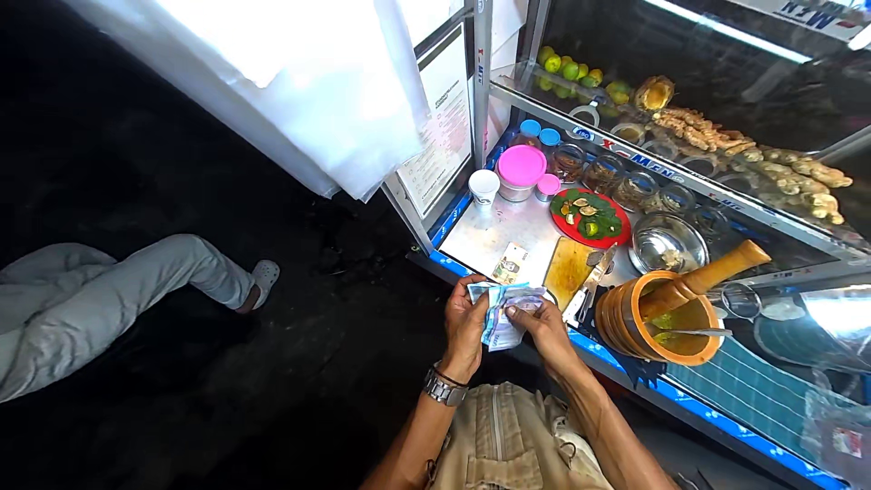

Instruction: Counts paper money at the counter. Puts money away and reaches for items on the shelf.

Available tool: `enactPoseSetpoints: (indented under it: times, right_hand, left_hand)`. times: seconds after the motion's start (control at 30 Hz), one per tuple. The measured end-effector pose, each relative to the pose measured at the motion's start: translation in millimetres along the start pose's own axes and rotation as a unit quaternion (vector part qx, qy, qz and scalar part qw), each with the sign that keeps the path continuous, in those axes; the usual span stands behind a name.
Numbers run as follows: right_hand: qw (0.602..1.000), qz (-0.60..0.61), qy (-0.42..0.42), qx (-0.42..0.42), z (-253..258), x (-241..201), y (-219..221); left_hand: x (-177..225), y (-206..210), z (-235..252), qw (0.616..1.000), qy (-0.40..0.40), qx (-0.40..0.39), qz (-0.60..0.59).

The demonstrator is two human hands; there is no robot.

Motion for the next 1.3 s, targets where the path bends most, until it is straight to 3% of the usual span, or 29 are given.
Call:
enactPoseSetpoints:
  times: [0.13,0.3,0.4,0.47,0.53,0.63,0.73,0.83,0.93,0.97,1.07,1.13,1.3]
  right_hand:
    - [1.0,-0.012,0.016,0.023,-2.0,9.0,0.6]
    - [0.997,0.046,0.052,0.021,-7.3,16.3,-0.8]
    - [0.994,0.087,0.031,0.059,-4.3,13.4,-6.1]
    - [0.996,0.05,0.029,0.063,-1.5,13.1,-6.5]
    - [0.995,-0.087,0.037,0.009,-0.1,15.7,2.1]
    - [0.955,-0.278,0.041,-0.09,-1.9,21.1,22.3]
    - [0.962,-0.249,0.045,-0.098,2.5,27.6,27.2]
    - [0.961,-0.206,0.103,-0.155,-2.8,47.2,26.9]
    - [0.907,-0.259,0.151,-0.297,-6.5,71.4,20.6]
    - [0.889,-0.318,0.134,-0.3,3.1,76.1,14.2]
    - [0.871,-0.48,0.023,-0.098,65.2,84.9,-10.2]
    - [0.837,-0.544,-0.056,-0.002,112.5,104.9,-25.5]
    - [0.766,-0.632,-0.115,-0.02,157.9,128.6,-42.3]
  left_hand:
    - [0.4,-5.4,3.8,1.0,-0.004,0.025,0.003]
    - [9.1,-9.4,9.4,0.995,-0.04,0.041,-0.081]
    - [-11.1,-18.1,-2.5,0.991,-0.084,-0.065,-0.083]
    - [-29.8,-19.3,-18.8,0.979,-0.133,-0.131,-0.078]
    - [-42.7,-19.0,-30.7,0.971,-0.182,-0.137,-0.071]
    - [-52.2,-17.0,-32.9,0.972,-0.196,-0.12,-0.047]
    - [-49.1,-18.9,-28.3,0.98,-0.181,-0.074,-0.045]
    - [-38.6,-36.6,-7.5,0.988,-0.104,-0.064,-0.099]
    - [-15.5,-72.5,17.9,0.978,-0.054,0.054,-0.197]
    - [-10.0,-86.2,24.8,0.972,-0.043,0.08,-0.214]
    - [-9.7,-107.3,31.3,0.972,-0.065,0.126,-0.187]
    - [-17.5,-102.8,26.4,0.974,-0.109,0.101,-0.172]
    - [-27.2,-86.4,11.5,0.952,-0.178,0.013,-0.247]
Point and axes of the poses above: each hand's wrist, its own z-axis towards the middle knuckle, its own y-axis out of the palm, x = y × z, the point moved 5 cm from there along z, towards the middle knuckle, and after that the axes turned 1 degree about -z, right-handed, at the moved point
